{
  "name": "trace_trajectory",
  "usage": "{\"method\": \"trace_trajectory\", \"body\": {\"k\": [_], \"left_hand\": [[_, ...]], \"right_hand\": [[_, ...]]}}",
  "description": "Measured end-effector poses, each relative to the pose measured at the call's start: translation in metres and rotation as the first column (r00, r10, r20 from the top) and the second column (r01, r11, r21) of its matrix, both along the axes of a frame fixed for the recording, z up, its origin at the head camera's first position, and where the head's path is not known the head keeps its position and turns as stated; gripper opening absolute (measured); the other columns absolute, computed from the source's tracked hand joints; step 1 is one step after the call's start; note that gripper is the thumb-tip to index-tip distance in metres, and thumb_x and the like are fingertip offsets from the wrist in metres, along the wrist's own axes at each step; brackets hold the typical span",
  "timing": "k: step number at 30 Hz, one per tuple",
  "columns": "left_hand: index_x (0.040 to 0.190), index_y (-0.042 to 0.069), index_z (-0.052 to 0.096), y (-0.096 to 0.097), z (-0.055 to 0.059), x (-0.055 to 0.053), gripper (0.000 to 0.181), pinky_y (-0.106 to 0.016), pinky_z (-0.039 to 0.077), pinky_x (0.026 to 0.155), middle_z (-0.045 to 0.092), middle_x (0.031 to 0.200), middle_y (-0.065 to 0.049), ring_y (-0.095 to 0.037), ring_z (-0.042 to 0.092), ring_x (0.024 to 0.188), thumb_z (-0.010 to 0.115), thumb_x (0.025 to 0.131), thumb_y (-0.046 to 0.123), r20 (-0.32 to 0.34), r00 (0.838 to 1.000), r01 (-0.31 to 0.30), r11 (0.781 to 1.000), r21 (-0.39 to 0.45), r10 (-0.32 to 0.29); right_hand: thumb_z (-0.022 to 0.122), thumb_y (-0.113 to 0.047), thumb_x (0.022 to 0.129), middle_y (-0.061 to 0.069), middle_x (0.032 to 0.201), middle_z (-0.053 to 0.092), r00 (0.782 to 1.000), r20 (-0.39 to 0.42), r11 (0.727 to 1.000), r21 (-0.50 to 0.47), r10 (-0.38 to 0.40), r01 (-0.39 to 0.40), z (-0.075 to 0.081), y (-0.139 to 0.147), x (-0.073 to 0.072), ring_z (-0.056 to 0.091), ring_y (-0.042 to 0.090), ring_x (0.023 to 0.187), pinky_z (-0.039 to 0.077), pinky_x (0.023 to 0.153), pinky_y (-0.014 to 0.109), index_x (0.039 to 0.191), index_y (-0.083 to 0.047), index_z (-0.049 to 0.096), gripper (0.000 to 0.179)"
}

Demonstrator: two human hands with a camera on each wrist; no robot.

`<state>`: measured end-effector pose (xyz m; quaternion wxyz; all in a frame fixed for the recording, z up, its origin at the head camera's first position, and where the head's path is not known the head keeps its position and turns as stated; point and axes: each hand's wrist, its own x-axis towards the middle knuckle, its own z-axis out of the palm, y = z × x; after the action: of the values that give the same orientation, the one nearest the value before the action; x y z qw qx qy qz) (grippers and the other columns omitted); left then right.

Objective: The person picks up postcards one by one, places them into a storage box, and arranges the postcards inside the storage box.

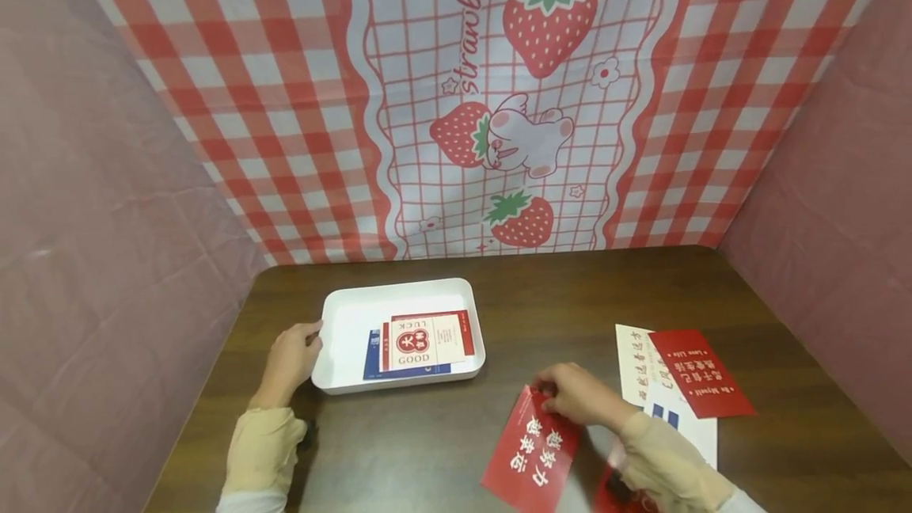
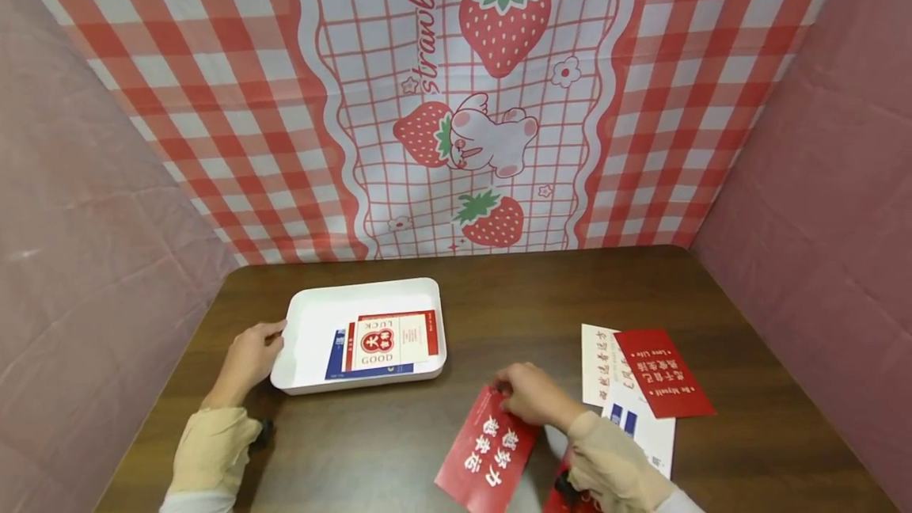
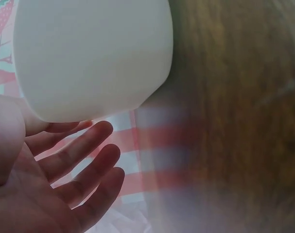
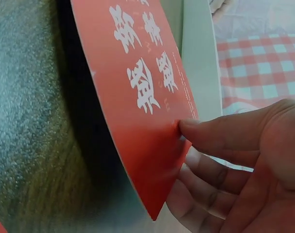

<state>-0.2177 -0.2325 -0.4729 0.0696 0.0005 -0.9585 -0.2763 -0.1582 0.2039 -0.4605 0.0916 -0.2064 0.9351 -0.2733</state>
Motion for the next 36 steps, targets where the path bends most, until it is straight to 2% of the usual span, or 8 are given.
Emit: {"method": "trace_trajectory", "body": {"k": [6, 14, 20, 26, 30, 36], "left_hand": [[0.125, -0.007, 0.06, 0.001, 0.001, -0.002, 0.038, -0.059, 0.041, 0.103, 0.058, 0.129, -0.03, -0.049, 0.052, 0.122, 0.052, 0.091, 0.006, 0.016, 1.0, 0.005, 1.0, 0.012, -0.005], [0.124, -0.004, 0.063, 0.0, 0.008, -0.008, 0.038, -0.06, 0.041, 0.102, 0.06, 0.128, -0.028, -0.049, 0.053, 0.121, 0.054, 0.09, 0.008, 0.005, 1.0, 0.013, 1.0, -0.002, -0.013], [0.123, -0.005, 0.063, -0.004, 0.004, -0.006, 0.037, -0.059, 0.041, 0.102, 0.06, 0.128, -0.028, -0.048, 0.054, 0.121, 0.055, 0.089, 0.006, -0.001, 1.0, 0.009, 1.0, -0.006, -0.009], [0.121, -0.007, 0.063, -0.002, 0.0, -0.009, 0.037, -0.058, 0.041, 0.102, 0.061, 0.126, -0.029, -0.049, 0.055, 0.119, 0.056, 0.087, 0.004, -0.063, 0.998, 0.032, 0.999, 0.021, -0.03], [0.122, -0.007, 0.063, -0.003, 0.0, -0.01, 0.037, -0.058, 0.041, 0.103, 0.06, 0.126, -0.03, -0.049, 0.054, 0.12, 0.057, 0.088, 0.006, -0.052, 0.998, 0.023, 0.999, 0.028, -0.021], [0.123, -0.007, 0.063, -0.004, 0.0, -0.01, 0.037, -0.058, 0.041, 0.103, 0.061, 0.126, -0.03, -0.049, 0.054, 0.12, 0.057, 0.089, 0.008, -0.043, 0.999, 0.018, 0.999, 0.029, -0.017]], "right_hand": [[0.071, -0.001, 0.073, 0.001, 0.079, 0.069, 1.0, 0.005, 0.999, -0.049, 0.017, -0.017, 0.0, 0.008, 0.0, 0.054, 0.003, 0.068, 0.047, 0.06, 0.019, 0.095, -0.001, 0.073, 0.022], [0.067, 0.0, 0.075, 0.001, 0.078, 0.069, 0.997, 0.001, 0.991, -0.107, 0.076, -0.075, 0.004, 0.01, -0.011, 0.052, -0.002, 0.067, 0.047, 0.058, 0.018, 0.095, 0.0, 0.073, 0.021], [0.068, 0.002, 0.074, -0.002, 0.066, 0.061, 0.989, 0.104, 0.979, -0.185, 0.106, -0.086, 0.002, 0.008, -0.017, 0.047, -0.002, 0.058, 0.043, 0.052, 0.019, 0.096, 0.002, 0.073, 0.022], [0.066, 0.001, 0.079, -0.001, 0.069, 0.059, 0.959, 0.26, 0.959, -0.28, 0.112, -0.036, 0.005, 0.011, -0.021, 0.046, 0.003, 0.053, 0.041, 0.047, 0.018, 0.102, 0.003, 0.071, 0.023], [0.065, 0.001, 0.082, 0.004, 0.071, 0.061, 0.928, 0.345, 0.939, -0.345, 0.137, -0.011, 0.01, 0.013, -0.023, 0.05, 0.005, 0.055, 0.044, 0.049, 0.02, 0.103, 0.004, 0.07, 0.022], [0.065, -0.003, 0.084, 0.009, 0.084, 0.067, 0.886, 0.436, 0.901, -0.431, 0.157, 0.053, 0.018, 0.017, -0.025, 0.059, 0.01, 0.067, 0.051, 0.056, 0.025, 0.109, 0.009, 0.065, 0.027]]}}
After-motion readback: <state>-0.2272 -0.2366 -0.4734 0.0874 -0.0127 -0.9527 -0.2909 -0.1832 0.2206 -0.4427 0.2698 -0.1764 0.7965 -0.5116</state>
